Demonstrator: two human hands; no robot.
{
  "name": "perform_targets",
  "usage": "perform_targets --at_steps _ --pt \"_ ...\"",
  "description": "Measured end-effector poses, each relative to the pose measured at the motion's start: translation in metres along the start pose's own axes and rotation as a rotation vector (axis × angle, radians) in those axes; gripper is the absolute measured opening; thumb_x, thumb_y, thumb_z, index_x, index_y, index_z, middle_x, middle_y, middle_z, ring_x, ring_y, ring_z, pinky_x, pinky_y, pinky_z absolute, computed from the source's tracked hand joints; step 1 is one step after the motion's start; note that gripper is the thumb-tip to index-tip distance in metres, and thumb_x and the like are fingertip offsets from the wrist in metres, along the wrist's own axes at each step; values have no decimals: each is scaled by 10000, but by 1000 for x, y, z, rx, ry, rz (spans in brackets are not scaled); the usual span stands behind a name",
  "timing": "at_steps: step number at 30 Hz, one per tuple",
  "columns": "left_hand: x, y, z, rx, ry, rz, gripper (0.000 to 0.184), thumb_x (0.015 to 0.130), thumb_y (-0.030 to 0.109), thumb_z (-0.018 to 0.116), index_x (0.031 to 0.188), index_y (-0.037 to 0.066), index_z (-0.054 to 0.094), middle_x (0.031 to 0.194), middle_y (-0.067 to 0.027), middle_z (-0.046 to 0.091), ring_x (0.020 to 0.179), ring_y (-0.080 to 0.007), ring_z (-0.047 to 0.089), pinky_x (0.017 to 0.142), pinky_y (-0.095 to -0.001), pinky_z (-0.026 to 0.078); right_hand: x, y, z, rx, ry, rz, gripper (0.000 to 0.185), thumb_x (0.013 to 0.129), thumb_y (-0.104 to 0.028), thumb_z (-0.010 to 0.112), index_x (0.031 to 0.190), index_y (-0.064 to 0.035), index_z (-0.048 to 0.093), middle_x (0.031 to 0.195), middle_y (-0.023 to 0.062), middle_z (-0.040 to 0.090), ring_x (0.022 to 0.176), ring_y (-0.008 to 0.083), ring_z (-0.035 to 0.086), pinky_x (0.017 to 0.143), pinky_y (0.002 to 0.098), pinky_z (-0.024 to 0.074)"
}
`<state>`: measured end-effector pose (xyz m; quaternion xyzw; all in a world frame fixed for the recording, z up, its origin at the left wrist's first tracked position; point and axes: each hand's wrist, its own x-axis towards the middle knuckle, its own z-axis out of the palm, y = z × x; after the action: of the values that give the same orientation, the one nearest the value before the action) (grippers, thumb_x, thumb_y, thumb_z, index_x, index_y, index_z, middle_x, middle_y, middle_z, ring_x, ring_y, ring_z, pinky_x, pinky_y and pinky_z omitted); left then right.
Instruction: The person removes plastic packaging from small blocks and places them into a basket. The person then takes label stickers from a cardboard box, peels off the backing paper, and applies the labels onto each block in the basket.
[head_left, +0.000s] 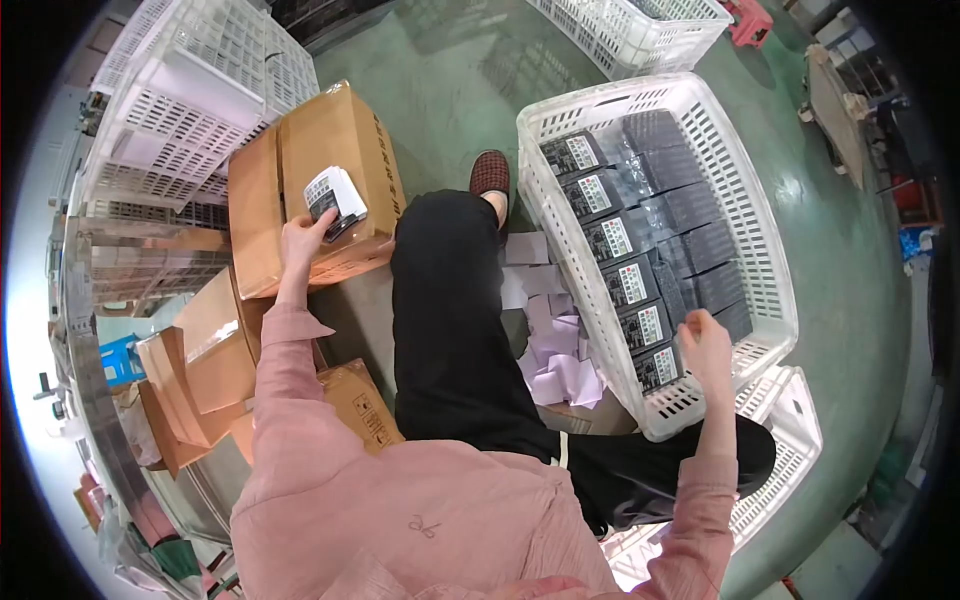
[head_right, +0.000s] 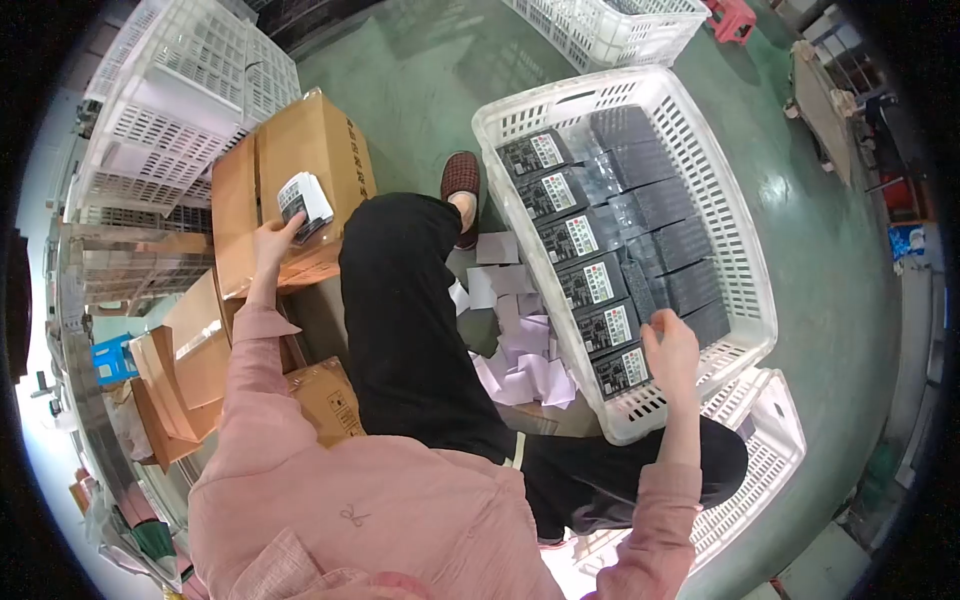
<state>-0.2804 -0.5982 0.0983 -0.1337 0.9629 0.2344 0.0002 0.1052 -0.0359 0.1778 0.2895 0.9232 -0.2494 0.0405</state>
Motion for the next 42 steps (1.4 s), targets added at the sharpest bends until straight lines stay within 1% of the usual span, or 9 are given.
perform_targets --at_steps 9,11,14,18,22,25,30,38,42 --pt "3 -5 -9 -170 201 157 434 769 401 779 871 -14 702 766 -93 697 705 -166 646 673 -306 503 10 -12 -82 -174 92 -211 202 827 -123 664 989 -27 589 881 128 670 862 329 639 753 425 493" --pt "15 17 -14 -817 164 136 315 833 314 751 858 5 696 710 -29 646 622 -100 559 570 -252 431 13 -15 -100 -122 77 -196 209 827 -118 664 999 -23 593 894 133 675 859 333 645 757 417 497" --pt "-63 174 -91 -1038 -137 209 199 907 222 685 920 24 686 657 54 511 572 -27 427 511 -211 312 23 -24 -117 10 29 -183 250 848 -140 670 1049 -5 607 903 138 691 839 291 679 783 366 516" --pt "-166 317 -80 -991 -500 374 202 924 216 657 991 31 697 719 41 582 608 -31 474 543 -186 356 44 -48 -111 697 -203 -194 440 939 -269 632 1262 11 527 1153 112 638 1046 195 617 891 319 493" --pt "-247 385 -11 -923 -1096 442 209 908 219 665 968 20 689 728 26 607 613 -50 520 576 -210 408 42 -70 -109 1207 -308 -92 650 931 -426 617 1341 47 441 1228 124 600 1114 204 585 927 332 487" --pt "-282 406 13 -868 -1325 385 177 918 210 650 958 40 679 754 24 617 649 -52 532 603 -201 398 39 -53 -102 1414 -283 -24 477 951 -263 621 1278 63 502 1183 112 620 1042 167 619 886 316 527" --pt "-288 407 38 -862 -1409 336 213 910 236 663 975 33 683 782 27 628 672 -44 533 610 -191 379 35 -28 -95 1384 -171 109 304 898 -199 703 1073 46 659 949 66 702 831 103 650 740 258 521" --pt "-292 405 34 -842 -1484 368 145 924 239 662 924 95 679 830 82 614 731 -5 518 621 -189 416 33 -38 -85 1268 -42 184 362 932 -277 654 1059 62 659 904 44 690 760 76 614 674 231 493" --pt "-205 394 -2 -1175 -815 521 122 927 193 646 958 81 685 848 45 652 674 -37 547 601 -199 428 34 -42 -95 1002 80 197 320 963 -319 593 959 -12 681 706 -68 561 596 27 419 526 219 308"
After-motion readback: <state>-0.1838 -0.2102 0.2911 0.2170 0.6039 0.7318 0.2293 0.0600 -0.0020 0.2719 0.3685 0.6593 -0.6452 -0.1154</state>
